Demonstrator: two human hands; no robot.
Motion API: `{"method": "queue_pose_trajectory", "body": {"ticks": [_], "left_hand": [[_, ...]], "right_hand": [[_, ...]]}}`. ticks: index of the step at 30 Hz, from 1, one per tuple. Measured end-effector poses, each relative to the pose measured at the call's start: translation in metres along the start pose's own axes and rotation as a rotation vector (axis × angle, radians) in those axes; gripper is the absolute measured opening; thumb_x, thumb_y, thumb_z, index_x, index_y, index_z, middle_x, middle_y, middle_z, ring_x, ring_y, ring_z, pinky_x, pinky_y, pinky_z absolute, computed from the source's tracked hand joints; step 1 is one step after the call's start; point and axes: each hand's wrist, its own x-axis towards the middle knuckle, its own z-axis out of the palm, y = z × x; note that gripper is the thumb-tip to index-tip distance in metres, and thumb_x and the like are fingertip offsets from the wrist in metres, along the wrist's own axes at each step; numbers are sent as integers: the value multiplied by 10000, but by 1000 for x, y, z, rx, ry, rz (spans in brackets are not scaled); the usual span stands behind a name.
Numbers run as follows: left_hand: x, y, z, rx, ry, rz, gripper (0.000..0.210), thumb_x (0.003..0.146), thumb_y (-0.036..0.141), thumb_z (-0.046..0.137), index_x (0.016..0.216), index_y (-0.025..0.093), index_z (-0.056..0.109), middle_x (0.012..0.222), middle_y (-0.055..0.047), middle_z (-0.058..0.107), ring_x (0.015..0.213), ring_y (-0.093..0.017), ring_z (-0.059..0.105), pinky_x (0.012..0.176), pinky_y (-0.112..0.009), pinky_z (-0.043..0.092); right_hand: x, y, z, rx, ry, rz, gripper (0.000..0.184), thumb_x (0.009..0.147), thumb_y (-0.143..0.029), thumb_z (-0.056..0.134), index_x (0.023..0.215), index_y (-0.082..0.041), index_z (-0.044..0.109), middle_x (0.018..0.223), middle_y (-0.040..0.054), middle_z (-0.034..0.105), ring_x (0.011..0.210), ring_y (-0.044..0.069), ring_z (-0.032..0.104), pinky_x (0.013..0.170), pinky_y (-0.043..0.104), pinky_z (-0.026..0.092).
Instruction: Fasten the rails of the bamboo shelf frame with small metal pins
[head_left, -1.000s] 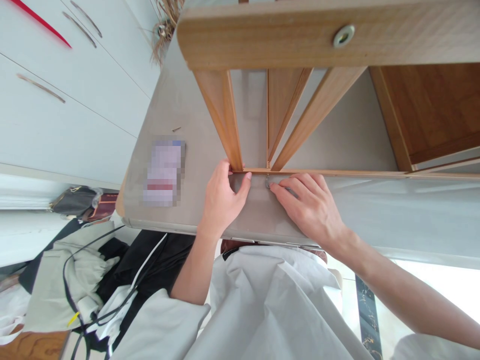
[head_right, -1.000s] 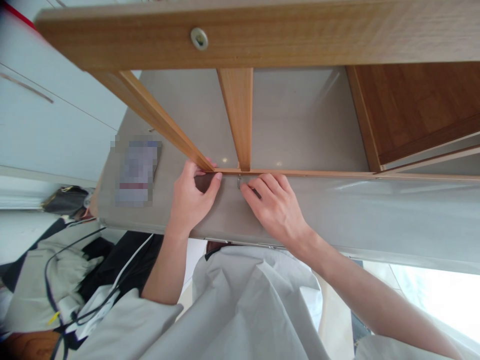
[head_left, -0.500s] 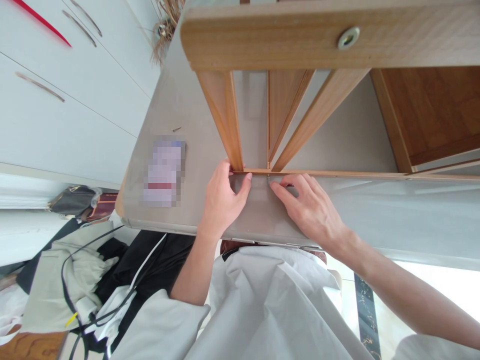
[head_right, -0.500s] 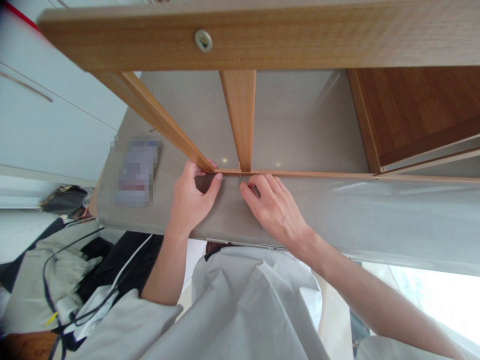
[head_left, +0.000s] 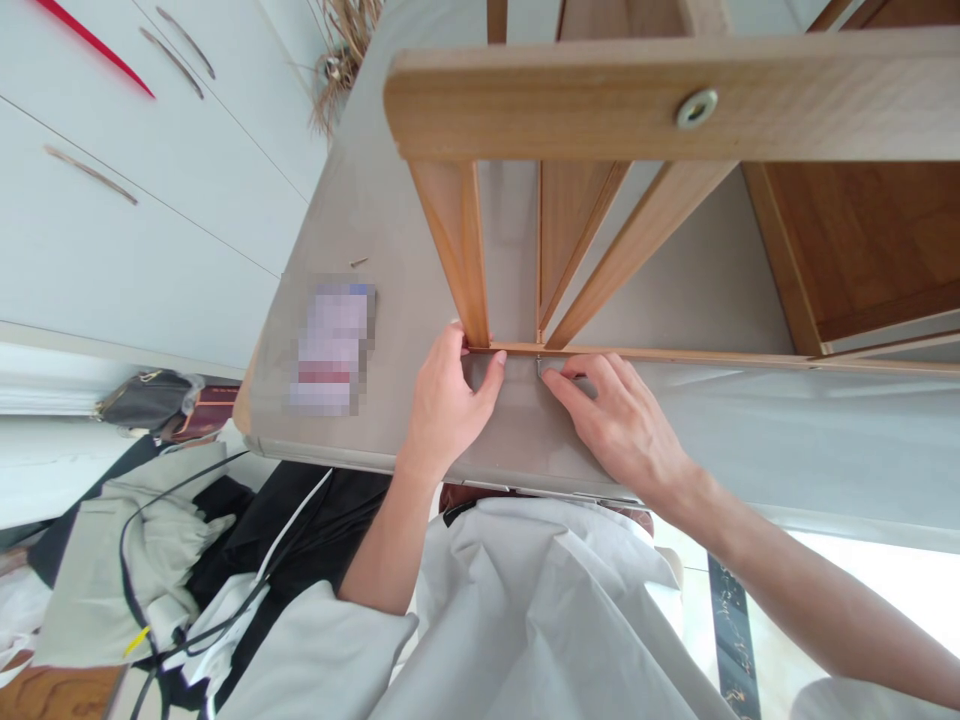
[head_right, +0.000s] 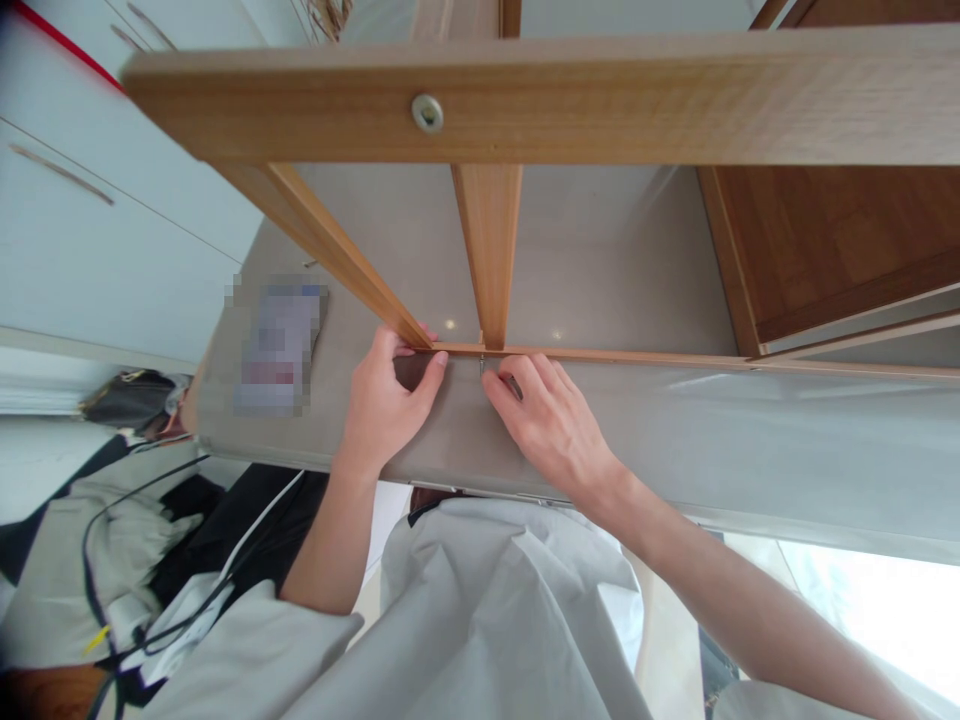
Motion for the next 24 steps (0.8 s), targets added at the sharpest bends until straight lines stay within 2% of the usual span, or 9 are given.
{"method": "queue_pose_trajectory", "body": {"ticks": [13, 24], "left_hand": [[0, 1, 0, -26, -11, -1, 227, 950, 310, 656, 1145, 239, 563, 1110, -69, 721, 1045, -243, 711, 1008, -451, 565], [1, 0, -1, -19, -11, -3, 233, 953, 309, 654, 1158, 240, 570, 1125, -73, 720, 1062, -241, 706, 1006, -435, 558]], "right_hand": [[3, -1, 3, -90, 52, -41, 235, 934, 2, 542, 1064, -143, 674, 955, 94, 662, 864, 208, 550, 761, 323, 468], [3, 3, 4, -41, 49, -40, 190, 945, -27, 587, 1016, -170, 691, 905, 48, 719, 892, 196, 585, 798, 346, 424]]}}
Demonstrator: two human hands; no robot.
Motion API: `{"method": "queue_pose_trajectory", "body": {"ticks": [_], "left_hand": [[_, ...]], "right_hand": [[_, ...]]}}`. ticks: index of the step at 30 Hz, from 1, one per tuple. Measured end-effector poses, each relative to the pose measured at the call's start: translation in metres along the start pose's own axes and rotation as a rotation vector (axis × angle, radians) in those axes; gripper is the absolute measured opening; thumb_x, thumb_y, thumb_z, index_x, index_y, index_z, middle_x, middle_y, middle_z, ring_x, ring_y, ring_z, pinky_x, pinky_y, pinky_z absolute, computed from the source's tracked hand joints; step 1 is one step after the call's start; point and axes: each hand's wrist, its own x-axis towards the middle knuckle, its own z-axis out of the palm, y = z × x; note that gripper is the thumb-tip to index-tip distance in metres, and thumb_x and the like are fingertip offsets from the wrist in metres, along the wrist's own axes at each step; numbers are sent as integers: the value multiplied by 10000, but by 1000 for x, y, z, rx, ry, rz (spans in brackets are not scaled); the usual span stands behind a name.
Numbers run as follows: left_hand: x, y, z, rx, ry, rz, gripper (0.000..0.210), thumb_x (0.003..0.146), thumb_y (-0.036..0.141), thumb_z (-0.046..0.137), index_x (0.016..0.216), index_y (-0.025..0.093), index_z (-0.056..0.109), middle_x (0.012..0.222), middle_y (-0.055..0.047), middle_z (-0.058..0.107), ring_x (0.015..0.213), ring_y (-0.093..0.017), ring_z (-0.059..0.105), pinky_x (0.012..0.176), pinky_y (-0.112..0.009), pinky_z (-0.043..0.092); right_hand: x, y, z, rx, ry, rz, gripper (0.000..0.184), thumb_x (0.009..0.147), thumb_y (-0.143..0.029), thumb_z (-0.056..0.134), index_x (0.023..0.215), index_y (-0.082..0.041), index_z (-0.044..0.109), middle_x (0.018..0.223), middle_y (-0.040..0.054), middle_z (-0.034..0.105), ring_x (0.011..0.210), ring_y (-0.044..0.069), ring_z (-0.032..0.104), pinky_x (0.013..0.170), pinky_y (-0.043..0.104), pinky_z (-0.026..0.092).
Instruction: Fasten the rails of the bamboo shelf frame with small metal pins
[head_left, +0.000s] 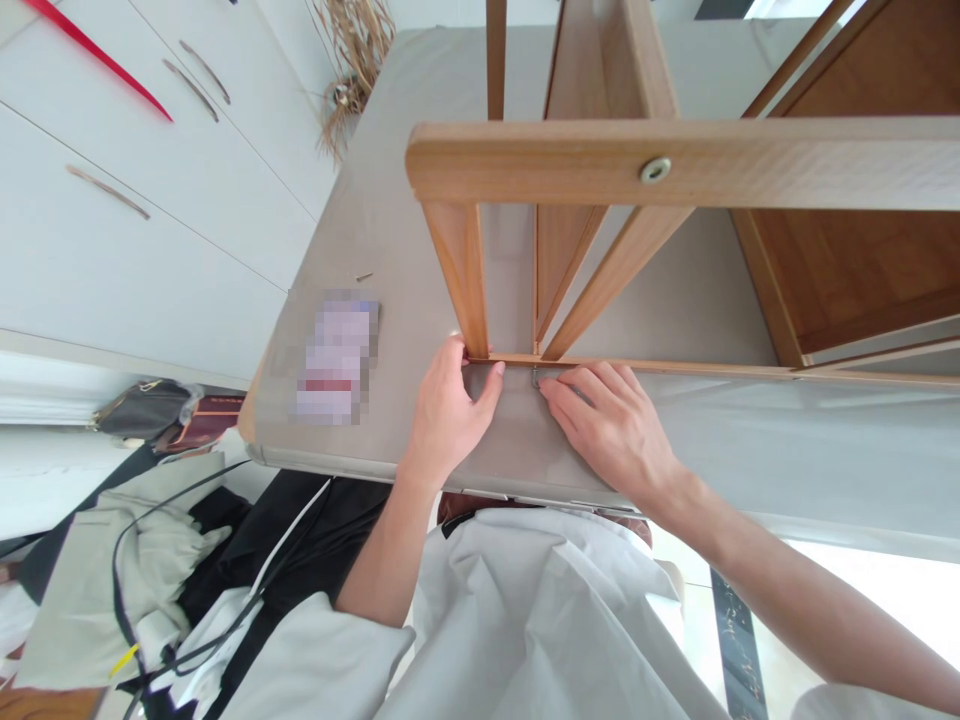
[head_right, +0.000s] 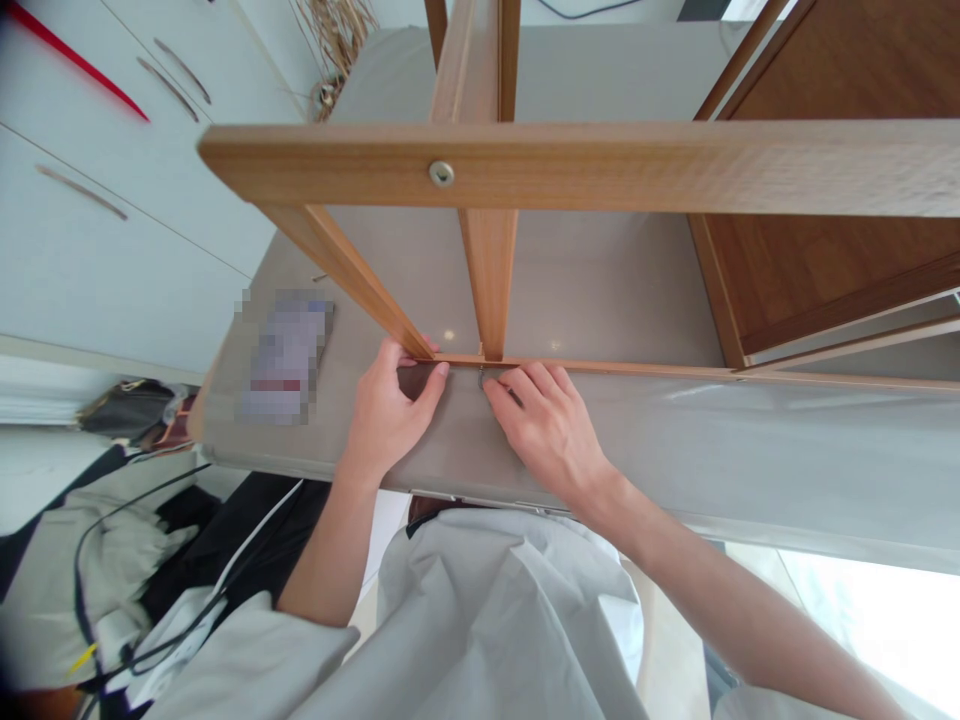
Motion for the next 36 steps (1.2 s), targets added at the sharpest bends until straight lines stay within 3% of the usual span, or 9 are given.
{"method": "queue_pose_trajectory", "body": {"ticks": [12, 18, 36], "left_hand": [[-1, -2, 1, 4, -2, 9, 228, 956, 288, 649, 1163, 250, 561, 1163, -49, 722, 1065, -219, 710, 1009, -405, 554], [-1, 1, 0, -3, 6, 2, 219, 950, 276, 652, 1149, 247, 566, 1162, -46, 730, 1061, -218, 708, 1010, -407, 554], [-1, 2, -1, 6, 1, -6, 231, 946, 278, 659, 1156, 248, 567, 1159, -43, 733, 1039, -218, 702, 976, -399, 565]], "right_hand": [[-6, -2, 2, 18, 42, 16, 239, 937, -17, 583, 1068, -181, 697, 991, 68, 739, 937, 198, 623, 850, 341, 453], [-7, -1, -3, 1, 39, -3, 249, 935, -2, 586, 1120, -126, 697, 976, 96, 727, 909, 205, 618, 838, 342, 454], [1, -3, -4, -50, 2, -8, 198, 952, -13, 581, 1059, -129, 702, 973, 93, 720, 902, 204, 602, 803, 344, 436]]}}
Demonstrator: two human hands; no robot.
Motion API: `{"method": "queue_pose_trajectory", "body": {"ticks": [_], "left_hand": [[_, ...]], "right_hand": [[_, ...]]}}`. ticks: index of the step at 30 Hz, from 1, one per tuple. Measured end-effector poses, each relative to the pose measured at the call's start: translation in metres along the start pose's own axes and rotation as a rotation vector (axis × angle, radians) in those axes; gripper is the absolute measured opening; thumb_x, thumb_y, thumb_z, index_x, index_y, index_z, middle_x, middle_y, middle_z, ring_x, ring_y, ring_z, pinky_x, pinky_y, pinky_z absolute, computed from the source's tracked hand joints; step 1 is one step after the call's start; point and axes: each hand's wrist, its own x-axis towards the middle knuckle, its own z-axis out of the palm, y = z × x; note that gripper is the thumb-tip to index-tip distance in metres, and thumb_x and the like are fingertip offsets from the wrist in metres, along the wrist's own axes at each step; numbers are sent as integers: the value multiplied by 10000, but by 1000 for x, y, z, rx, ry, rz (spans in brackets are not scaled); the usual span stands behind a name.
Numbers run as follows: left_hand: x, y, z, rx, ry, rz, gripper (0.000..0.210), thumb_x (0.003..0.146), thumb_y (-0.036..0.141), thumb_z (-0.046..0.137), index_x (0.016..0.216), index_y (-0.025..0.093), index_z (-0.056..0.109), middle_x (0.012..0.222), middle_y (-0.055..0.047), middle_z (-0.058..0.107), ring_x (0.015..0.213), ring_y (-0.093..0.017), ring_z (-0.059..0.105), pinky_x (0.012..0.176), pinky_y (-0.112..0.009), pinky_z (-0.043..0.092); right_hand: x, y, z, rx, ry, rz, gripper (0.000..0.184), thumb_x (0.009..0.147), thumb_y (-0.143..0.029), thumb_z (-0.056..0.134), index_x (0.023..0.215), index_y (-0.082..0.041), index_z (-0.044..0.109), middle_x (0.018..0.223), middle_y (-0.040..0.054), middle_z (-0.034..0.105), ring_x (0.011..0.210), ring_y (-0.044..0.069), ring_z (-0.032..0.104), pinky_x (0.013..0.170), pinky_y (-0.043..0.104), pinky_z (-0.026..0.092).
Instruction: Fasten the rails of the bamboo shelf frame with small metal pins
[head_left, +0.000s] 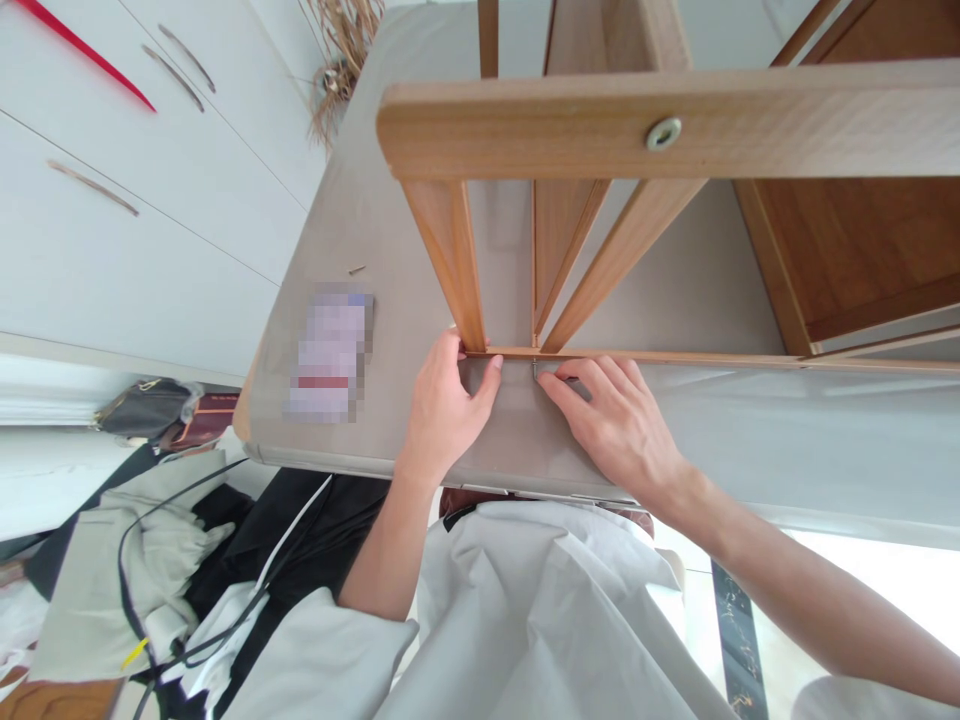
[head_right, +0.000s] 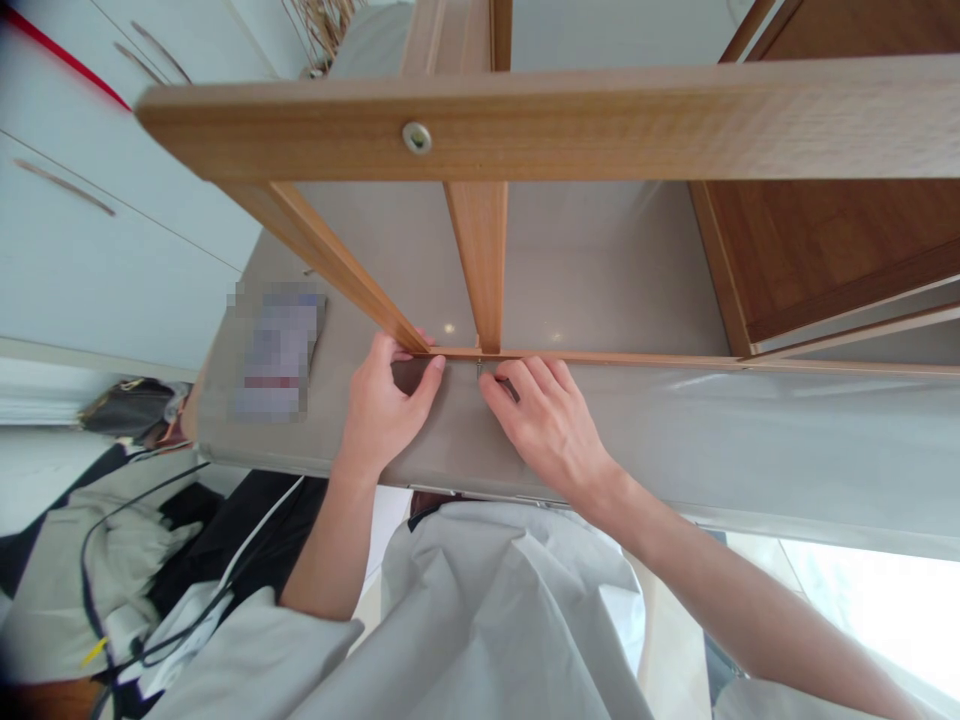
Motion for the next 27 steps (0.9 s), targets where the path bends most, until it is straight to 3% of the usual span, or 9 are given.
{"method": "queue_pose_trajectory", "body": {"ticks": [27], "left_hand": [[0, -1, 0, 9, 0, 0, 240, 951, 290, 657, 1170, 248, 567, 1159, -39, 730, 1052, -216, 698, 999, -400, 557]], "right_hand": [[0, 1, 1, -23, 2, -8, 204, 961, -28, 560, 1057, -152, 690, 966, 77, 734, 896, 198, 603, 824, 350, 435]]}}
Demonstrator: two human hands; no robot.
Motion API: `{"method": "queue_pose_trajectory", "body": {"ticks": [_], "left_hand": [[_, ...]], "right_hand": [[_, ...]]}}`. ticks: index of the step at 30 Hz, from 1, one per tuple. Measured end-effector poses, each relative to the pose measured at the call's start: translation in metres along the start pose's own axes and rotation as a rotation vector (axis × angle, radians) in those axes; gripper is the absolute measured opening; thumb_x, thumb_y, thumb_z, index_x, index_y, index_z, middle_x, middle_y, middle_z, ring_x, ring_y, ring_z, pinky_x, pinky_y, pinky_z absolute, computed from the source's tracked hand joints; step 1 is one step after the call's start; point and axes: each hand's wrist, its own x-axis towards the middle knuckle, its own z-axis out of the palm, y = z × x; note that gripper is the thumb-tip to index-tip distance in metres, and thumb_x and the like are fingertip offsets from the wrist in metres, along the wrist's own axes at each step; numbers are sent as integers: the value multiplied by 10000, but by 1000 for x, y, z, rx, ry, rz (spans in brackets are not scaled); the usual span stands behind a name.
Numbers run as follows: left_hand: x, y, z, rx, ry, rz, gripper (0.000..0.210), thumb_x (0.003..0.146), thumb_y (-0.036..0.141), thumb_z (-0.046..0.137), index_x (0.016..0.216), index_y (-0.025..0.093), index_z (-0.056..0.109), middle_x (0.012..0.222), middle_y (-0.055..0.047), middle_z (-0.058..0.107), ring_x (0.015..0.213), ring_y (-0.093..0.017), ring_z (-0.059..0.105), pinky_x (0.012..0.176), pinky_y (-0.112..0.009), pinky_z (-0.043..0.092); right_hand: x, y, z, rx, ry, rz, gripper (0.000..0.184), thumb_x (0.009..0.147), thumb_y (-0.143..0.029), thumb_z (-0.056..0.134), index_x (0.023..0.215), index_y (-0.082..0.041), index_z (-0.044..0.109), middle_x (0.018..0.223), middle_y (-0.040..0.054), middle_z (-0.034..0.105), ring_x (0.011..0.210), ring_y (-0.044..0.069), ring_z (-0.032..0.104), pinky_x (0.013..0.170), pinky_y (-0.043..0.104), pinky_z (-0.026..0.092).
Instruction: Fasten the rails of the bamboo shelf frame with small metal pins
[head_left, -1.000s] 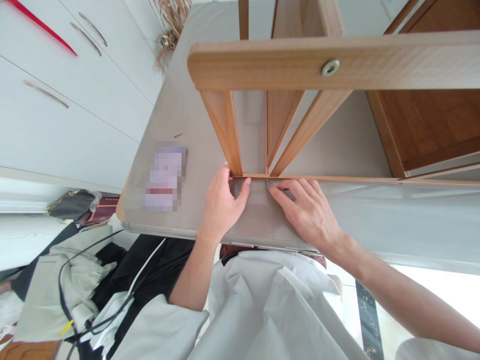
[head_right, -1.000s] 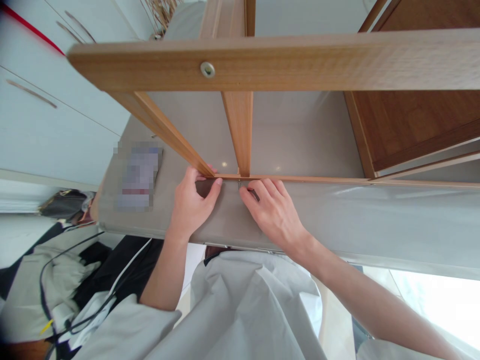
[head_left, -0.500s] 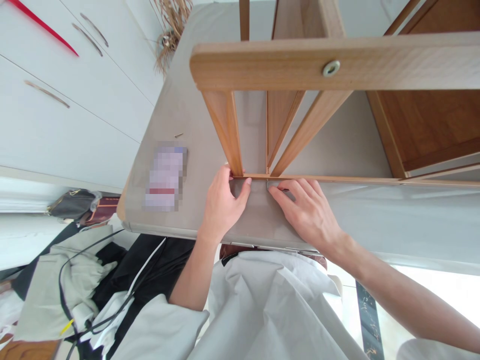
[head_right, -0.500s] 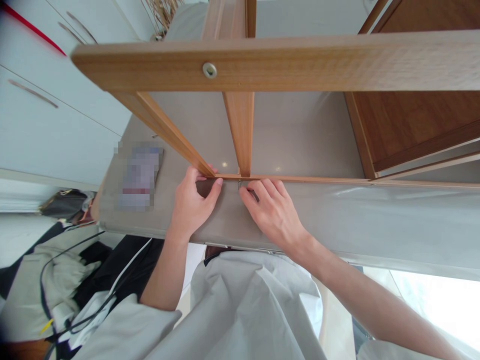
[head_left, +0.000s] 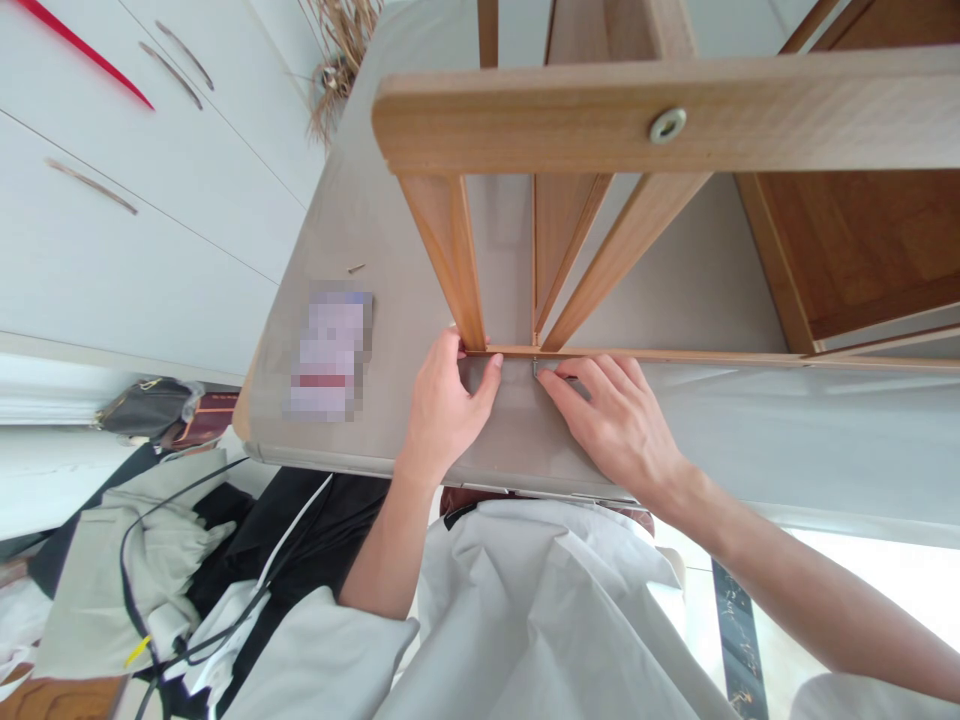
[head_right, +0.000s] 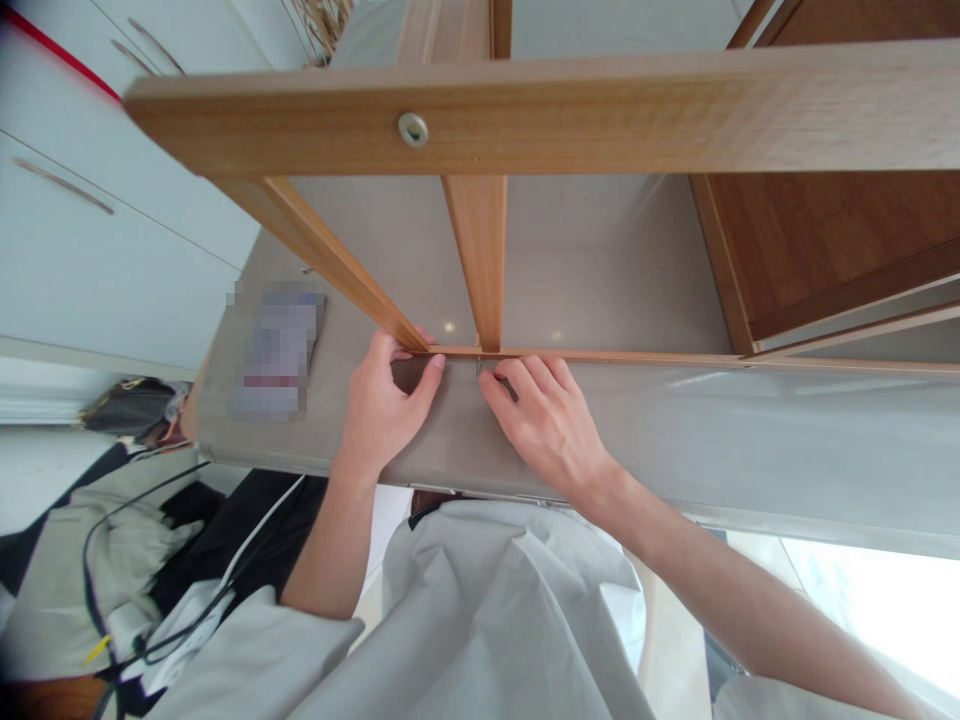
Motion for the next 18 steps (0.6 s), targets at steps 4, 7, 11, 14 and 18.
{"method": "queue_pose_trajectory", "body": {"ticks": [4, 7, 11, 14, 18], "left_hand": [[0, 0, 1, -14, 3, 6, 235, 951, 280, 657, 1165, 244, 567, 1162, -37, 728, 1055, -207, 700, 1006, -393, 557], [0, 0, 1, -19, 7, 8, 229, 950, 279, 657, 1158, 241, 569, 1155, -40, 728, 1054, -208, 703, 1012, -398, 559], [0, 1, 0, -24, 4, 10, 222, 952, 278, 648, 1157, 245, 568, 1156, -45, 730, 1058, -215, 707, 1014, -406, 563], [-1, 1, 0, -22, 1, 7, 219, 950, 282, 652, 1151, 248, 571, 1164, -41, 729, 1056, -213, 705, 1011, -404, 563], [-1, 0, 1, -32, 2, 5, 212, 951, 282, 648, 1147, 249, 573, 1160, -42, 730, 1064, -217, 705, 1020, -413, 561]], "right_hand": [[0, 0, 1, 21, 16, -11, 164, 953, -49, 599, 1031, -161, 691, 877, 39, 736, 900, 195, 606, 845, 348, 433], [0, 0, 1, 31, 31, -4, 162, 957, -56, 600, 1023, -173, 692, 874, 31, 743, 912, 192, 611, 845, 343, 428], [-1, -1, 1, 66, 19, 22, 199, 960, -46, 578, 1028, -194, 693, 908, 30, 753, 896, 187, 608, 840, 344, 426], [-1, -1, 0, 61, 19, 25, 195, 956, -40, 581, 1031, -182, 693, 922, 40, 754, 903, 195, 611, 832, 347, 424], [-1, 0, -1, 49, 8, 12, 196, 961, -49, 588, 1049, -187, 695, 923, 38, 760, 947, 205, 624, 831, 349, 419]]}}
